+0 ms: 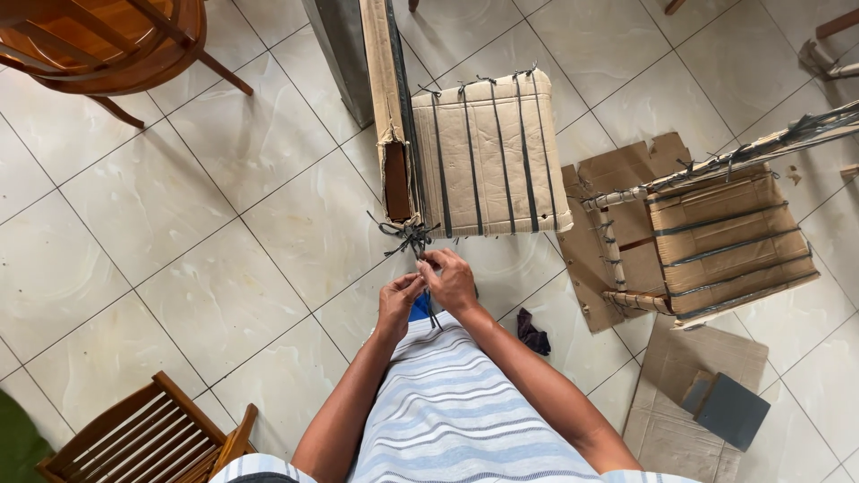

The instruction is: Securing cardboard padding to wooden chair frames using thin black plastic ties.

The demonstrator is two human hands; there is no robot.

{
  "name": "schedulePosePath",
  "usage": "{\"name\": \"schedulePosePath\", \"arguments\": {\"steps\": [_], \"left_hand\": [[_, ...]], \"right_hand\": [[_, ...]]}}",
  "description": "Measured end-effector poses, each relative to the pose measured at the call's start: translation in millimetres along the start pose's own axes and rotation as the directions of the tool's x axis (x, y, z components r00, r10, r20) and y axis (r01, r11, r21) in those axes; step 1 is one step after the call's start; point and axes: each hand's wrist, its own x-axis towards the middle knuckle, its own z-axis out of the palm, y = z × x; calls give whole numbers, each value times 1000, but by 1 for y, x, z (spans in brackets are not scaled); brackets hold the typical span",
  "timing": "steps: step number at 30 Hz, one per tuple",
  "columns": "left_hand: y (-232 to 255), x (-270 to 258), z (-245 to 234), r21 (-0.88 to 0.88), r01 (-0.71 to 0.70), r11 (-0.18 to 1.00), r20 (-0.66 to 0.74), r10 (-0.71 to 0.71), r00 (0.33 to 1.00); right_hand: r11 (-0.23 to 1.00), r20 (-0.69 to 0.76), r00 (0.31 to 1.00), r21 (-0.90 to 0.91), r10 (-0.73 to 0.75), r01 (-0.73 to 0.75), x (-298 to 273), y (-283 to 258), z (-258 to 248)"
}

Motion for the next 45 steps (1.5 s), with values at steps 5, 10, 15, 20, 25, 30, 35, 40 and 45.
{"name": "schedulePosePath", "arguments": {"steps": [5,10,15,20,25,30,35,40,45], "left_hand": [[2,-3,0,16,-29,999,-4,29,1000],[1,-6,-4,41,-71,997,5,71,997],[21,-19,-1,91,-130,987,34,127,991],[34,-25,0,152,-176,973,31,174,984],[25,-12,-17,274,-168,947,65,156,986],[23,-2,-26,501,-186,845,72,173,982],[40,1,-25,509,-275,816,98,263,960],[44,7,-13,242,-259,935,89,244,966],[49,25,-2,-59,139,989,18,-138,990]], "right_hand": [[999,0,1000,41,12,-12,8,-7,5],[998,-1,999,51,41,-41,11,-2,11],[992,35,997,107,63,-67,13,-7,1],[980,76,997,201,-16,1,17,-3,-4],[991,145,984,106,-101,86,16,2,-10],[958,215,952,-138,-217,250,17,-1,-21],[895,230,931,-285,-285,344,19,2,-18],[899,180,944,-297,-277,321,19,0,-13],[944,165,964,-223,-208,242,18,6,-5]]}}
